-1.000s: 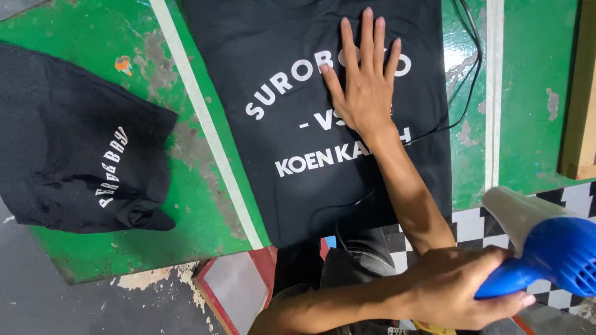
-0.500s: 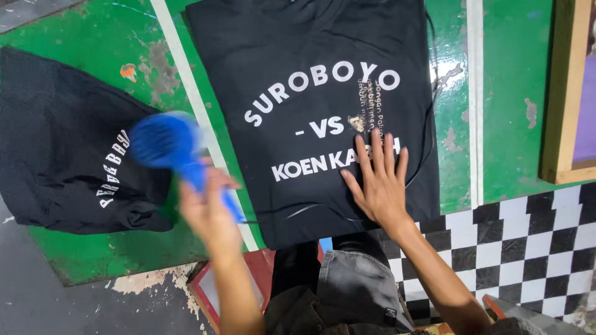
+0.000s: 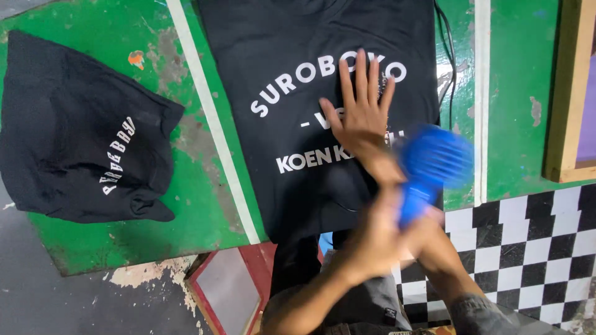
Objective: The person uses a blue hair dryer to heat a design on a black t-shirt laid on a green table. After drying, they place a wooden screen printing frame over the design and use a squeegee to press ink onto the fabric.
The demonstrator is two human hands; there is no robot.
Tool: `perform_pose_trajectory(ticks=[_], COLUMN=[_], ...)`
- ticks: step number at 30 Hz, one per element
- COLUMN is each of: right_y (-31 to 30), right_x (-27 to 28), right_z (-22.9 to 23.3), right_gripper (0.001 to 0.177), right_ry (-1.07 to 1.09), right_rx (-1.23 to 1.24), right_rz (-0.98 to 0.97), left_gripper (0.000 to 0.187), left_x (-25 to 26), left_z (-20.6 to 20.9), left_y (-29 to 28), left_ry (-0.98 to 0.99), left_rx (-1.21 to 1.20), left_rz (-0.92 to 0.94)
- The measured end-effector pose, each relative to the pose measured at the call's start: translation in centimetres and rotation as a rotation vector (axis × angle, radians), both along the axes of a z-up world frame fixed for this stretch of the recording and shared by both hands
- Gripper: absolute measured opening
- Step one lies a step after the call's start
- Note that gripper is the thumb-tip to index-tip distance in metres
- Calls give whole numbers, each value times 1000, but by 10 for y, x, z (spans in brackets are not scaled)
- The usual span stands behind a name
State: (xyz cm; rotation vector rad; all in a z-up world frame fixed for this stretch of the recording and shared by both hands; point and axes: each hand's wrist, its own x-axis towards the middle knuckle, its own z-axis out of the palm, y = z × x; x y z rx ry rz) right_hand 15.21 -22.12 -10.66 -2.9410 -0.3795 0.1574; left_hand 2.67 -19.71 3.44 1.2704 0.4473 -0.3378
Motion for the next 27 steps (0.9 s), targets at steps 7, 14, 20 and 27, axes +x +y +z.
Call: perform_pose_trajectory(ticks=[7, 14, 20, 27], right_y=[23, 0, -34, -71], right_x=[48, -16, -105, -165], right_z=[4, 3, 21, 49], right_gripper=[68, 69, 70, 72], right_ry=[52, 12, 111, 250], right_rx=[61, 114, 125, 161], right_rz=[-30, -14, 84, 162], left_gripper=[43, 24, 21, 27], left_x=[11, 14, 16, -10], left_z=[45, -2, -41, 6], left_y=[-49, 29, 184, 249], left_ry=[-232, 0, -102, 20], left_rx=[-31, -18, 385, 508], left_rz=[-848, -409, 418, 633])
